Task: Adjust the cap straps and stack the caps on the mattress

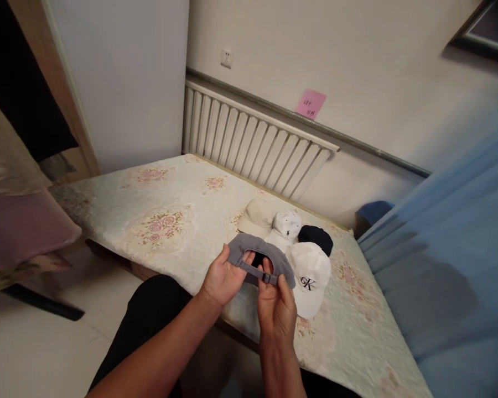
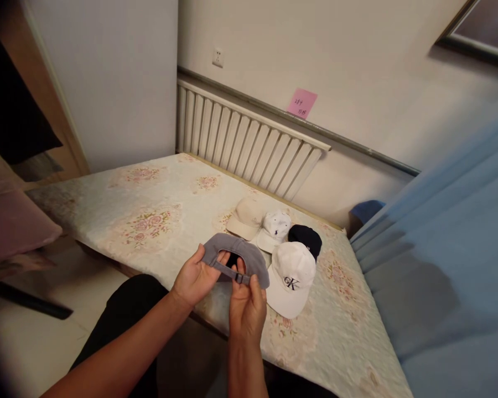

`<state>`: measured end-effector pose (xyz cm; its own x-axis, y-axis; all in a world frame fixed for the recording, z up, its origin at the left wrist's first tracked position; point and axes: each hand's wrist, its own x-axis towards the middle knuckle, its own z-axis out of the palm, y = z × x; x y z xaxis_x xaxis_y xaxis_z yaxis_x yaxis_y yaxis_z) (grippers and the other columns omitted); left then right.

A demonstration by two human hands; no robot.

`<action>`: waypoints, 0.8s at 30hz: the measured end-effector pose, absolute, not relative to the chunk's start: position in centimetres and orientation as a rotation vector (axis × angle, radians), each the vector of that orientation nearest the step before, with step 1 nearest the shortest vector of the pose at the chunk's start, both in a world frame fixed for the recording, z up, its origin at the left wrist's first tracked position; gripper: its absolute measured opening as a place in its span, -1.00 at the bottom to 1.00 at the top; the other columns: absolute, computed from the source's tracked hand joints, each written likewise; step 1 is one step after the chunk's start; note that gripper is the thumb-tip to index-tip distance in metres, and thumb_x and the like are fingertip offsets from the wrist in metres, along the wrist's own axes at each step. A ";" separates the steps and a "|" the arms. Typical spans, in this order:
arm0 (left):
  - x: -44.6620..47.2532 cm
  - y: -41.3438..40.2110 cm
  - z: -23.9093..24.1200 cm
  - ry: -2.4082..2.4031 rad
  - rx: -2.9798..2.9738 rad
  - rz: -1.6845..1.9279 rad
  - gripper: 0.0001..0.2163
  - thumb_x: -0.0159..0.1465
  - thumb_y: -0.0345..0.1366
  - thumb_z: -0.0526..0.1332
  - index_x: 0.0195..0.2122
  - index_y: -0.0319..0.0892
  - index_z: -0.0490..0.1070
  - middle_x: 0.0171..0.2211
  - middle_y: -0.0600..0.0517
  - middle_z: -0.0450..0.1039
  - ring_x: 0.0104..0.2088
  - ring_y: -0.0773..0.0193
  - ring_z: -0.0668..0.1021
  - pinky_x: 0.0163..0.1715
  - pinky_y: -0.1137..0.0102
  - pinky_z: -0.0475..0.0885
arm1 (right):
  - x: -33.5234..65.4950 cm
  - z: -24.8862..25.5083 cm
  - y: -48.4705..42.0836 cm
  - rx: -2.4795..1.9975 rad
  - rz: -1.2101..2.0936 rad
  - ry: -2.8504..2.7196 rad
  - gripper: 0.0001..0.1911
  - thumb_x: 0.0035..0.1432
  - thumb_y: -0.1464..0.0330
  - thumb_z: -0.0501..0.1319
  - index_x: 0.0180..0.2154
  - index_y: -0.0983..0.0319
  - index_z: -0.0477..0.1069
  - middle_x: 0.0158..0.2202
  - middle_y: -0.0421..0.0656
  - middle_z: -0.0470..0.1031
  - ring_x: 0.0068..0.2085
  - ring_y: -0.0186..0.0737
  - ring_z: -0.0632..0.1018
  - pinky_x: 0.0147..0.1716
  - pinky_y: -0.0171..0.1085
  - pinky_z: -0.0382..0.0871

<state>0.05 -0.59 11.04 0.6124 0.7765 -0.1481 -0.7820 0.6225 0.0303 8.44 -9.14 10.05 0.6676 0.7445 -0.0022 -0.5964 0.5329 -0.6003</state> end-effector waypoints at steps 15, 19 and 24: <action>0.6 -2.9 11.4 0.172 -0.044 0.774 -0.70 0.38 -0.30 0.00 0.02 -0.33 0.36 -0.15 -0.14 0.55 -0.11 0.18 0.57 0.06 0.23 0.39 | 9.5 11.5 -9.1 -0.508 0.857 -0.262 -0.73 0.13 0.26 0.23 -0.13 0.20 0.47 -0.05 -0.13 0.54 0.08 -0.18 0.47 0.24 -0.02 0.16; -0.2 -2.5 11.6 0.170 -0.080 0.845 -0.68 0.39 -0.31 -0.03 0.10 -0.27 0.31 -0.14 -0.11 0.55 -0.07 0.19 0.56 0.11 0.17 0.33 | 10.5 11.5 -9.6 -0.511 0.838 -0.181 -0.81 0.15 0.29 0.21 -0.19 0.18 0.49 -0.12 -0.16 0.59 0.00 -0.23 0.53 0.20 -0.04 0.22; -1.0 -1.8 11.2 0.103 -0.098 0.844 -0.65 0.41 -0.25 -0.06 0.07 -0.31 0.34 -0.13 -0.12 0.55 -0.06 0.16 0.56 0.11 0.13 0.33 | 10.8 11.5 -10.1 -0.511 0.854 -0.094 -0.82 0.18 0.34 0.17 -0.21 0.18 0.51 -0.18 -0.19 0.61 -0.08 -0.29 0.57 0.15 -0.10 0.31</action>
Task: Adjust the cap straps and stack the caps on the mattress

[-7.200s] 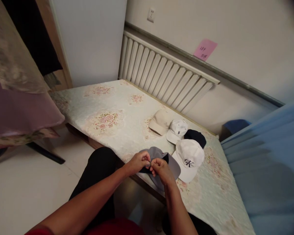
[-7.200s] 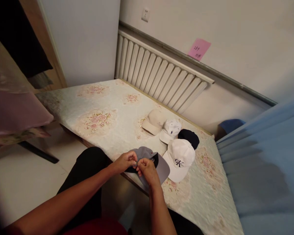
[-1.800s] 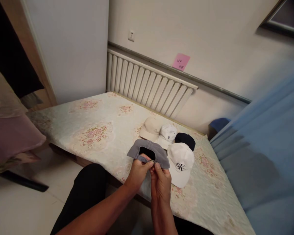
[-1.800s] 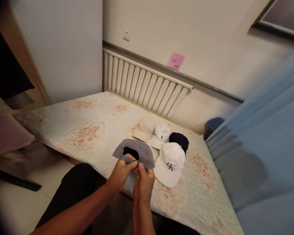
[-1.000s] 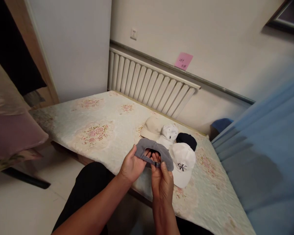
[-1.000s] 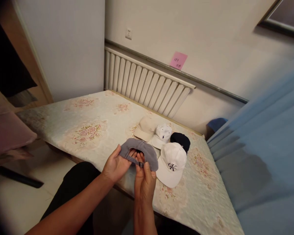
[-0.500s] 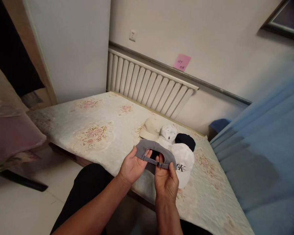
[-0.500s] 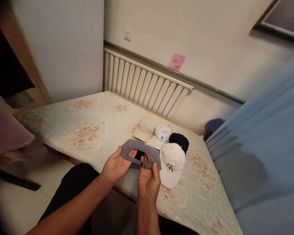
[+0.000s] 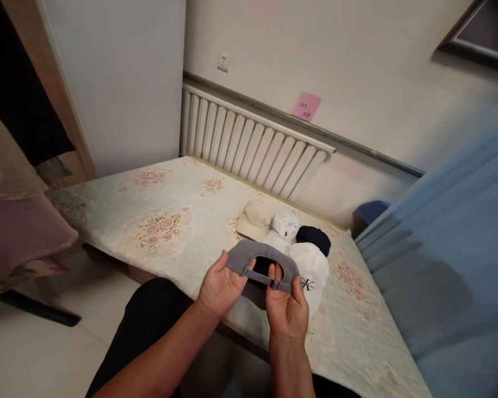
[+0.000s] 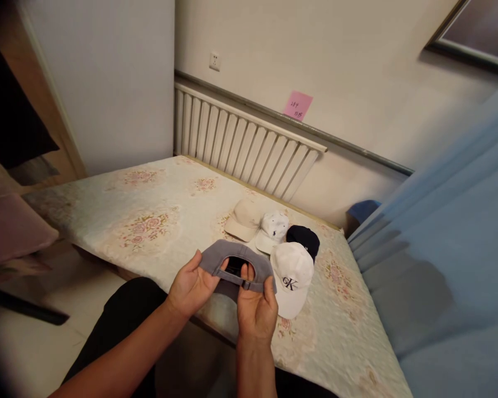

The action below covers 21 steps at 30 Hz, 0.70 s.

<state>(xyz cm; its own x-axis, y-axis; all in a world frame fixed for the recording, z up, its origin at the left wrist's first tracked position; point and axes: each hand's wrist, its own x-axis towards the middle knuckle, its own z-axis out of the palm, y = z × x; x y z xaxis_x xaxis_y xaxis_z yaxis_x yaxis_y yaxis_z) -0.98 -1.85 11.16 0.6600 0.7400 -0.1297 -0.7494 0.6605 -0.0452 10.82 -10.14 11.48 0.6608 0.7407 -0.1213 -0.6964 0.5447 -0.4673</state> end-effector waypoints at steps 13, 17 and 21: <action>-1.7 -0.3 10.1 0.196 -0.088 0.813 -0.66 0.40 -0.29 -0.06 0.00 -0.40 0.37 -0.25 -0.14 0.58 -0.18 0.20 0.61 0.02 0.27 0.42 | 11.7 11.5 -10.8 -0.511 0.808 -0.011 -0.78 0.21 0.39 0.13 -0.13 0.19 0.48 -0.15 -0.24 0.60 -0.07 -0.30 0.56 0.10 -0.09 0.35; -1.8 -0.4 10.2 0.184 -0.084 0.821 -0.65 0.40 -0.28 -0.07 0.02 -0.38 0.36 -0.20 -0.14 0.57 -0.13 0.18 0.59 0.04 0.24 0.40 | 11.8 11.3 -10.8 -0.511 0.774 -0.029 -0.79 0.22 0.39 0.12 -0.13 0.18 0.47 -0.12 -0.26 0.59 -0.01 -0.32 0.53 0.14 -0.09 0.30; -1.3 -1.2 10.5 0.172 -0.089 0.804 -0.65 0.41 -0.28 -0.08 0.06 -0.36 0.34 -0.18 -0.12 0.57 -0.14 0.22 0.59 0.03 0.29 0.40 | 10.9 11.3 -10.6 -0.522 0.812 -0.041 -0.79 0.21 0.31 0.13 -0.17 0.20 0.49 -0.14 -0.18 0.60 -0.02 -0.22 0.55 0.14 -0.03 0.30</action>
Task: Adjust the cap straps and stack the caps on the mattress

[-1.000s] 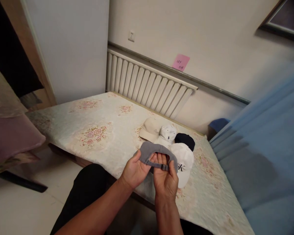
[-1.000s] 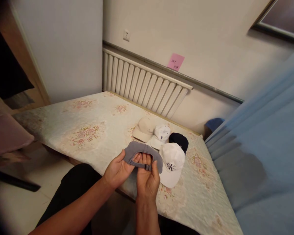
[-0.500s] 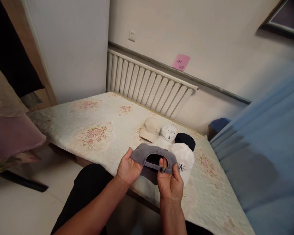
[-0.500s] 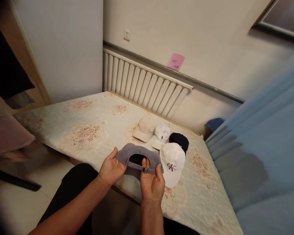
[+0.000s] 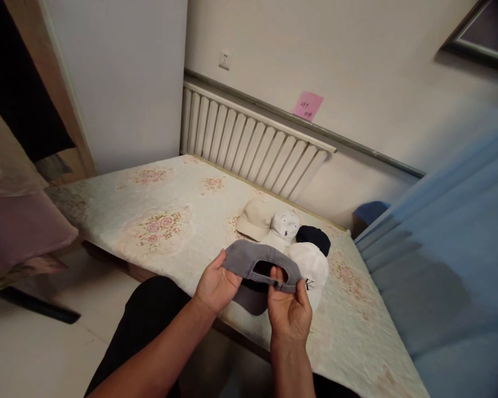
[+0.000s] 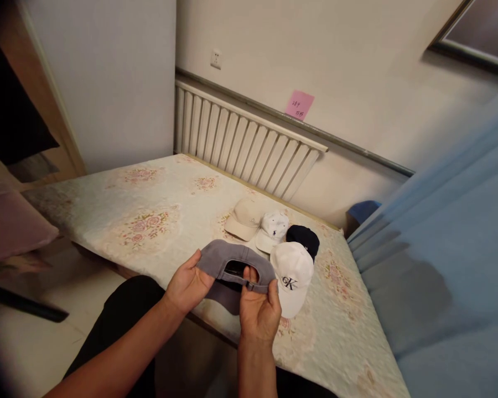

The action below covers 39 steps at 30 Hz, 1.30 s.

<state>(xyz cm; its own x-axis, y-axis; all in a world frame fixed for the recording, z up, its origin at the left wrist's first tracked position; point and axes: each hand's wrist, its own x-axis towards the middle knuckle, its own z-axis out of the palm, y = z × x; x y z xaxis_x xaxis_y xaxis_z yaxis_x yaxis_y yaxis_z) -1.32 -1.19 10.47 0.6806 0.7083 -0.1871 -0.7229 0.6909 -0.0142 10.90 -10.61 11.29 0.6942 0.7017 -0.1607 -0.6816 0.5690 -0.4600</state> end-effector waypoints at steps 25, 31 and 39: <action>-0.8 -2.3 10.7 0.187 -0.048 0.797 -0.61 0.39 -0.37 -0.03 0.22 -0.32 0.17 -0.13 -0.12 0.55 -0.07 0.24 0.56 0.10 0.29 0.34 | 11.6 11.0 -10.4 -0.582 0.837 -0.139 -0.84 0.21 0.32 0.14 -0.23 0.21 0.46 -0.16 -0.14 0.56 0.04 -0.22 0.50 0.17 -0.03 0.27; -0.7 -2.5 10.8 0.168 -0.064 0.774 -0.64 0.39 -0.39 -0.03 0.19 -0.30 0.22 -0.12 -0.11 0.55 -0.07 0.23 0.56 0.11 0.27 0.34 | 12.5 11.3 -10.7 -0.570 0.814 -0.037 -0.74 0.26 0.23 0.08 -0.20 0.25 0.44 -0.13 -0.10 0.54 0.04 -0.25 0.50 0.15 -0.12 0.30; 0.1 -3.3 10.7 0.162 -0.020 0.777 -0.64 0.39 -0.39 -0.03 0.20 -0.27 0.22 -0.10 -0.10 0.54 -0.07 0.25 0.56 0.11 0.29 0.34 | 9.0 10.7 -10.0 -0.664 0.838 -0.405 -0.59 0.06 0.21 0.31 -0.06 0.21 0.41 -0.01 -0.08 0.49 0.07 -0.19 0.46 0.19 -0.05 0.20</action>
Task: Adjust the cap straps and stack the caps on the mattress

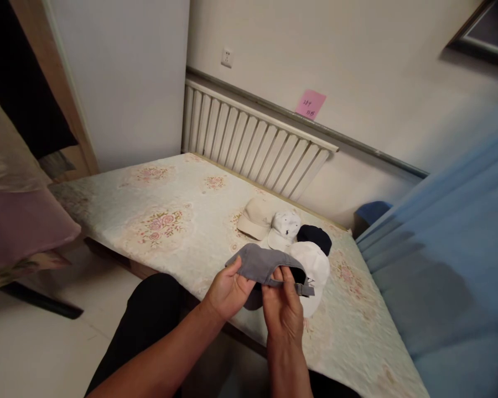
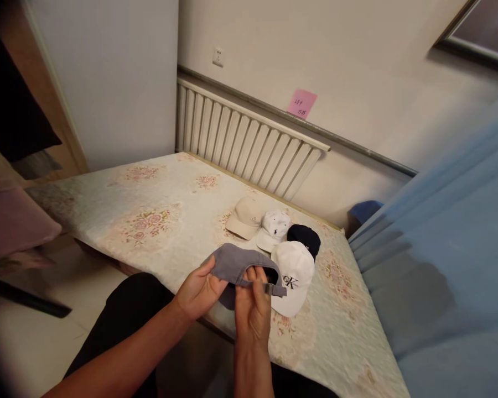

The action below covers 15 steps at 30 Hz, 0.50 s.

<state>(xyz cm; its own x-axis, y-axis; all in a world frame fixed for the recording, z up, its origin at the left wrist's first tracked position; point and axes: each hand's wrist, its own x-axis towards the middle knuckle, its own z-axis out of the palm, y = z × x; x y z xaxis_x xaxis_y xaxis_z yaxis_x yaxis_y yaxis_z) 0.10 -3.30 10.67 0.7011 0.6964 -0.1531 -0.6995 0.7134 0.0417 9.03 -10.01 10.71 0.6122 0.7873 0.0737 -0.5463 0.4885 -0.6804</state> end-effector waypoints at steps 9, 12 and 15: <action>-0.1 -3.0 10.6 0.166 -0.005 0.790 -0.63 0.38 -0.39 -0.02 0.20 -0.28 0.21 -0.09 -0.13 0.53 -0.04 0.23 0.55 0.12 0.28 0.33 | 9.5 10.7 -9.8 -0.718 0.826 -0.322 -0.73 0.04 0.22 0.32 -0.23 0.24 0.47 -0.15 -0.10 0.55 -0.01 -0.20 0.51 0.15 -0.05 0.24; 0.2 -3.2 10.6 0.161 -0.010 0.793 -0.63 0.38 -0.39 -0.01 0.20 -0.29 0.20 -0.09 -0.12 0.53 -0.04 0.24 0.55 0.13 0.29 0.32 | 9.2 10.9 -9.9 -0.698 0.814 -0.365 -0.67 0.07 0.18 0.29 -0.15 0.23 0.45 -0.08 -0.10 0.53 0.02 -0.21 0.49 0.17 -0.08 0.21; 0.6 -3.8 10.6 0.163 0.017 0.762 -0.62 0.38 -0.38 -0.01 0.20 -0.33 0.19 -0.10 -0.14 0.53 -0.03 0.22 0.54 0.14 0.28 0.31 | 8.0 10.6 -9.8 -0.763 0.786 -0.438 -0.61 0.08 0.24 0.28 -0.04 0.21 0.40 -0.05 -0.11 0.52 0.03 -0.21 0.48 0.15 -0.07 0.24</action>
